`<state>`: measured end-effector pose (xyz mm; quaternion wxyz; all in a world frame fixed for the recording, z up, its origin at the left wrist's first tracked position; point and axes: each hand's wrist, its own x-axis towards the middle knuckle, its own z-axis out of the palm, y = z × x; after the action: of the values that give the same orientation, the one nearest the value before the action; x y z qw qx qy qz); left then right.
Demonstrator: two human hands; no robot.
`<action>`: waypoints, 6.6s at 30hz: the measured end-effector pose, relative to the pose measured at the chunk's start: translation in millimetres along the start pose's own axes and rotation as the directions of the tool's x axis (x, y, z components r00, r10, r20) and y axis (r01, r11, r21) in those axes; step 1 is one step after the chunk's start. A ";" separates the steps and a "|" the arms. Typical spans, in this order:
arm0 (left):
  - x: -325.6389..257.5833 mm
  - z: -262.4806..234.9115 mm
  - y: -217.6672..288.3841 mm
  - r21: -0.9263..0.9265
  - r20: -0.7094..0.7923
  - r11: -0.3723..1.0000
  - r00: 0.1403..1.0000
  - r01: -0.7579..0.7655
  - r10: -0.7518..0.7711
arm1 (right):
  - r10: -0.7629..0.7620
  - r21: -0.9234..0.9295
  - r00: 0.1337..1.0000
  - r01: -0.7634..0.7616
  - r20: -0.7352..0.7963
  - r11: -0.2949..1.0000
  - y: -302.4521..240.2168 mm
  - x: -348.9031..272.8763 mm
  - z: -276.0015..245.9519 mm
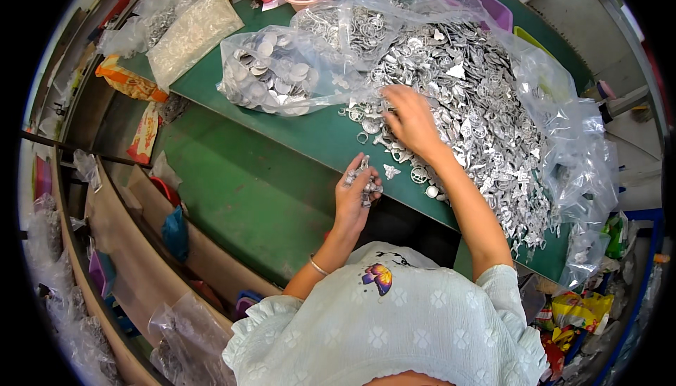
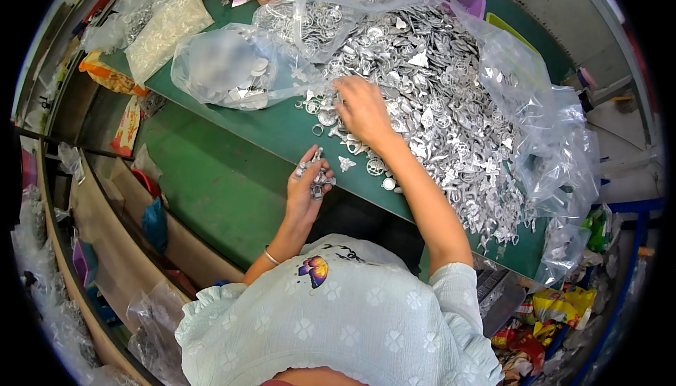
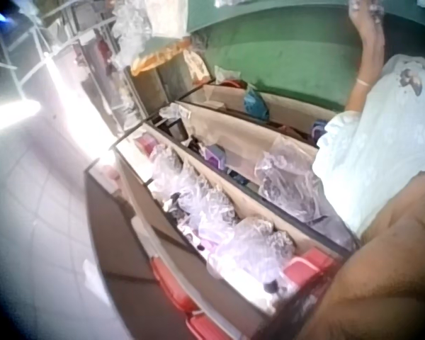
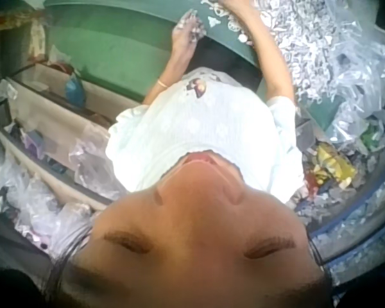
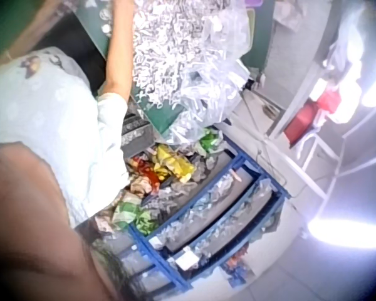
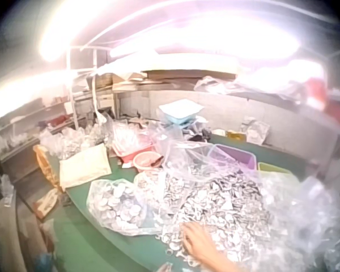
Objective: The person sorts silver-colored metal components from a large pile on a table, picking them up by hand and placing them into plastic bags.
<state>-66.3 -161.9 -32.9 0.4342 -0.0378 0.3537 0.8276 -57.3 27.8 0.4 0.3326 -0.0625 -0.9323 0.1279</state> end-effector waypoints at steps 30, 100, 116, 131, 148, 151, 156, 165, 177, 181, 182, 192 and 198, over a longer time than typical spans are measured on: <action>-0.9 -2.2 -3.8 -0.036 0.176 0.999 0.984 0.018 -0.011 | 0.624 0.121 0.780 -0.625 0.047 0.771 77.5 -56.4 -60.6; 16.5 -2.8 -13.2 -0.273 0.367 0.913 0.910 0.303 -0.192 | 0.240 -0.276 0.923 -0.157 0.301 0.948 -11.1 -33.3 -2.2; 15.3 -2.6 -5.3 -0.293 0.406 0.911 0.901 0.288 -0.154 | 0.417 0.145 0.907 -0.422 0.067 0.895 8.1 -40.0 -22.4; 24.5 5.2 -23.9 -0.258 0.341 0.918 0.918 0.300 -0.205 | 0.396 0.127 0.918 -0.389 -0.033 0.912 -12.8 -47.3 -45.1; 14.6 -1.4 -10.8 -0.107 0.384 0.919 0.869 0.379 -0.314 | 0.100 0.068 0.974 -0.115 0.203 0.991 -6.1 -21.2 -6.4; 12.7 -7.5 -12.6 -0.126 0.383 0.918 0.872 0.376 -0.304 | 0.121 -0.116 0.943 -0.089 0.309 0.989 -18.6 -21.5 4.4; 11.4 -12.5 -12.3 -0.141 0.359 0.922 0.886 0.362 -0.293 | 0.217 -0.134 0.904 -0.179 0.368 0.975 -19.2 -27.4 4.7; 9.4 -9.1 -11.9 -0.191 0.300 0.921 0.913 0.340 -0.276 | 0.456 -0.040 0.872 -0.457 0.179 0.889 5.5 -25.0 -32.8; 13.2 8.5 -11.2 -0.099 0.310 0.949 0.916 0.299 -0.256 | 0.598 -0.265 0.800 -0.566 0.054 0.781 17.5 -26.1 -88.4; 21.3 18.9 -12.3 -0.063 0.373 0.952 0.891 0.301 -0.257 | 0.528 0.483 0.755 -0.655 0.387 0.581 -11.9 -36.1 -70.7; 26.8 20.7 -13.7 -0.075 0.402 0.944 0.876 0.322 -0.267 | 0.525 0.593 0.714 -0.690 0.463 0.415 -31.8 -34.6 -69.7; 59.8 57.7 6.8 -0.050 0.201 0.920 0.906 0.390 -0.373 | 0.530 0.401 0.814 -0.580 0.239 0.710 -37.2 -81.4 -95.6; 166.8 180.7 95.0 -0.131 0.329 0.991 0.944 0.012 0.032 | 0.593 0.467 0.759 -0.641 0.268 0.609 -29.1 -107.4 -98.1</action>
<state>-196.3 29.8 92.9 0.4799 0.0749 0.2210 0.8457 86.9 -2.5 16.8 0.2313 -0.2793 -0.7924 0.4904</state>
